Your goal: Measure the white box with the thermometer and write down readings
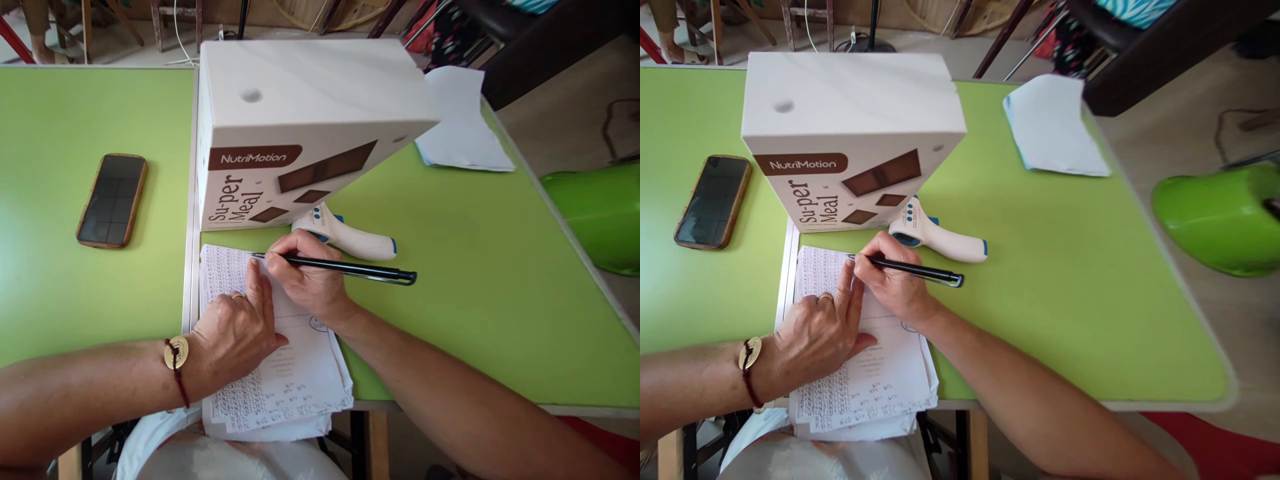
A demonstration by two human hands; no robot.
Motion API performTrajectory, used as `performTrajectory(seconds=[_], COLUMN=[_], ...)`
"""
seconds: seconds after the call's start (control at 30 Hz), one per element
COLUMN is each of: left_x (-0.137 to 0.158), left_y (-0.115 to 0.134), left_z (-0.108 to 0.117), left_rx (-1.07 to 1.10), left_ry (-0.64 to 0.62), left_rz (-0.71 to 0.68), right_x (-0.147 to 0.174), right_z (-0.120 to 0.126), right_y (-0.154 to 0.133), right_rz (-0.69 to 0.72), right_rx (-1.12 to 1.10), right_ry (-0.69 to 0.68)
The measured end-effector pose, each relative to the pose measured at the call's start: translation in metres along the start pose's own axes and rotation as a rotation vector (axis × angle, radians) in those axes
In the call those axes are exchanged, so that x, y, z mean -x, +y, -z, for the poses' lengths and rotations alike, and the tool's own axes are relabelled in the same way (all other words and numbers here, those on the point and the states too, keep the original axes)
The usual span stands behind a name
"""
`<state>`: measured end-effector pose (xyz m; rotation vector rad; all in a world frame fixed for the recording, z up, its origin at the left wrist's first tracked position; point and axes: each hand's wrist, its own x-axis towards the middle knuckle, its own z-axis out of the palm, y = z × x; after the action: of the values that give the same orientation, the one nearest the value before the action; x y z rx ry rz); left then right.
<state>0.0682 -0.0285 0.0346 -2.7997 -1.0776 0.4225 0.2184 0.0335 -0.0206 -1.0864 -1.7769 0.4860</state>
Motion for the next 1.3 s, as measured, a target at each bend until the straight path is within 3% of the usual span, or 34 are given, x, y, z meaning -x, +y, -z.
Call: performTrajectory(seconds=[0.77, 1.3], left_x=[0.0008, 0.0017], left_y=[-0.0011, -0.0008], left_z=[0.0007, 0.0014], left_rx=[0.013, 0.047], left_ry=[0.001, 0.005], left_rz=[0.01, 0.021], right_x=[0.0021, 0.0002], right_z=[0.0004, 0.0024], right_y=[-0.0008, 0.0012], right_rz=[-0.044, 0.001], right_rx=[-0.012, -0.011], right_ry=[0.027, 0.013])
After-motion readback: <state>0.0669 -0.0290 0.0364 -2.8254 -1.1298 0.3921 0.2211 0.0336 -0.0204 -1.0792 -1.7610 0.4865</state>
